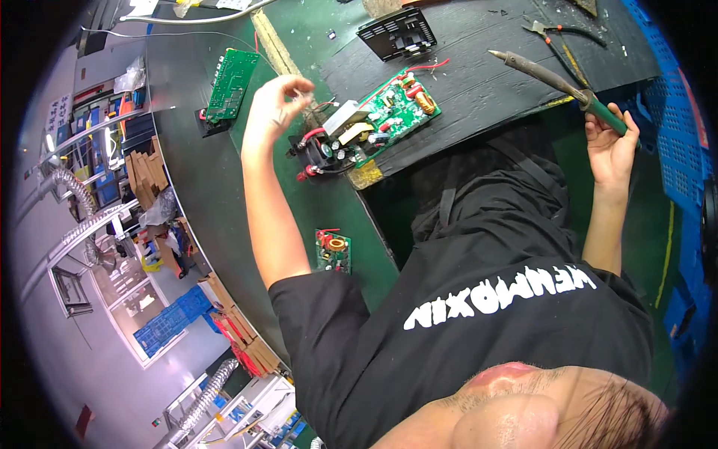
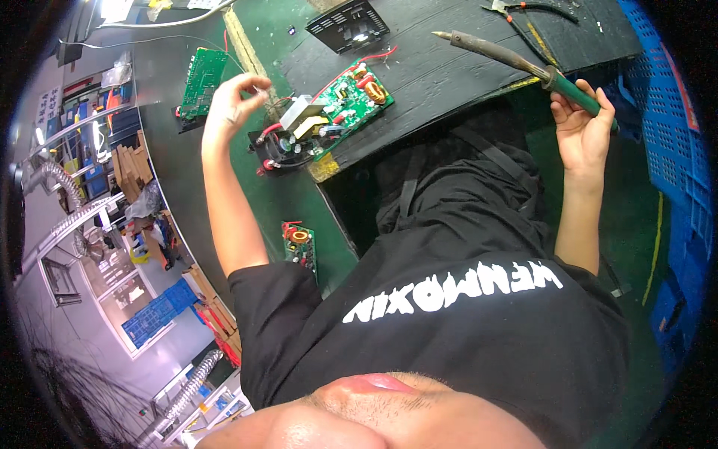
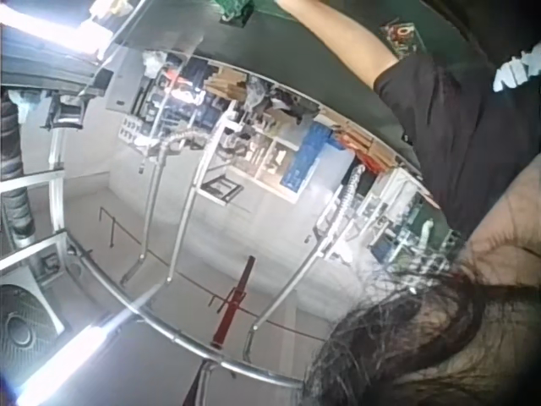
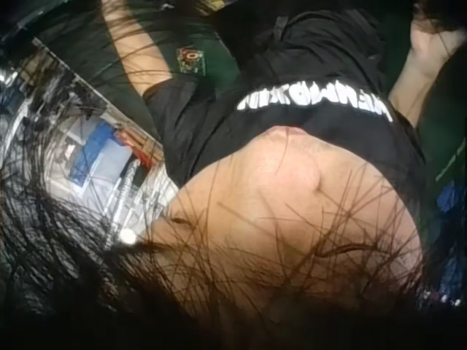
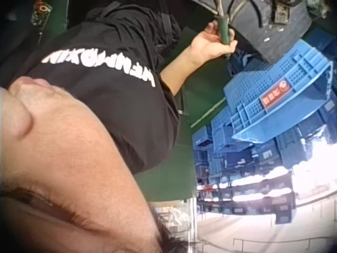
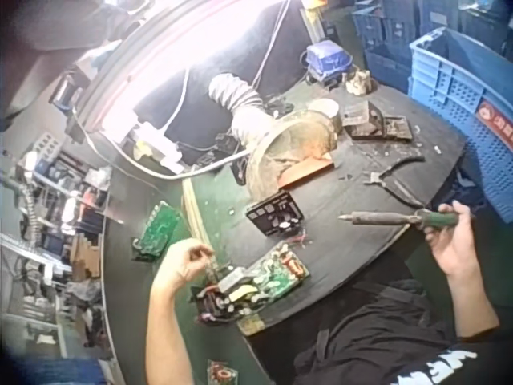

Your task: Soldering wires and small components onto circuit boards using a soldering iron.

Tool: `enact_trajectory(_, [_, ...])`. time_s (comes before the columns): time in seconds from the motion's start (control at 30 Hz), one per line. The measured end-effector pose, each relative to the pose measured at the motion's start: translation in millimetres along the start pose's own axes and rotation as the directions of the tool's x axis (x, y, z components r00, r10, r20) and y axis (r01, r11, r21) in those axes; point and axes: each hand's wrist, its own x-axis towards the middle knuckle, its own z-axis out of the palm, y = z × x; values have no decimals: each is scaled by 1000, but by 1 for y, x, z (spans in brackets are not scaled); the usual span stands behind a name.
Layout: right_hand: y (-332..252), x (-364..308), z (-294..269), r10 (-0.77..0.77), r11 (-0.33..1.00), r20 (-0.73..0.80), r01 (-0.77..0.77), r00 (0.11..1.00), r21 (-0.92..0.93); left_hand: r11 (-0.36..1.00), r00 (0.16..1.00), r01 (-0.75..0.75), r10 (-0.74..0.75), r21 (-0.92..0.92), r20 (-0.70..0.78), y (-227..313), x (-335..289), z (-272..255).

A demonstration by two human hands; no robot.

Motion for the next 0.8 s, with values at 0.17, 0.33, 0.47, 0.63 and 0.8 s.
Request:
enact_trajectory(0.17, [9, -10, 10, 9, 999, 26, -10, 1000, 51, 993, 993, -73, 80, 89, -87, -17, -17, 19])
enact_trajectory(0.33, [13, -15, 8, -7, 1000, -1, 7, 1000, 22, 998, 992, 37, -30, -51, 122, -28, -4, 28])
enact_trajectory(0.47, [16, -21, 10, -28, 999, 25, 27, 999, 43, 971, 976, -77, 27, 229, 215, -30, 6, 29])
enact_trajectory(0.63, [15, -22, -3, -54, 998, 108, 49, 993, 44, 989, 983, 106, -89, 101, -164, -18, -18, 16])
enact_trajectory(0.8, [20, -9, -6, -108, 993, 208, 97, 972, 60, 900, 803, -93, -185, -425, -567, 59, -32, 28])
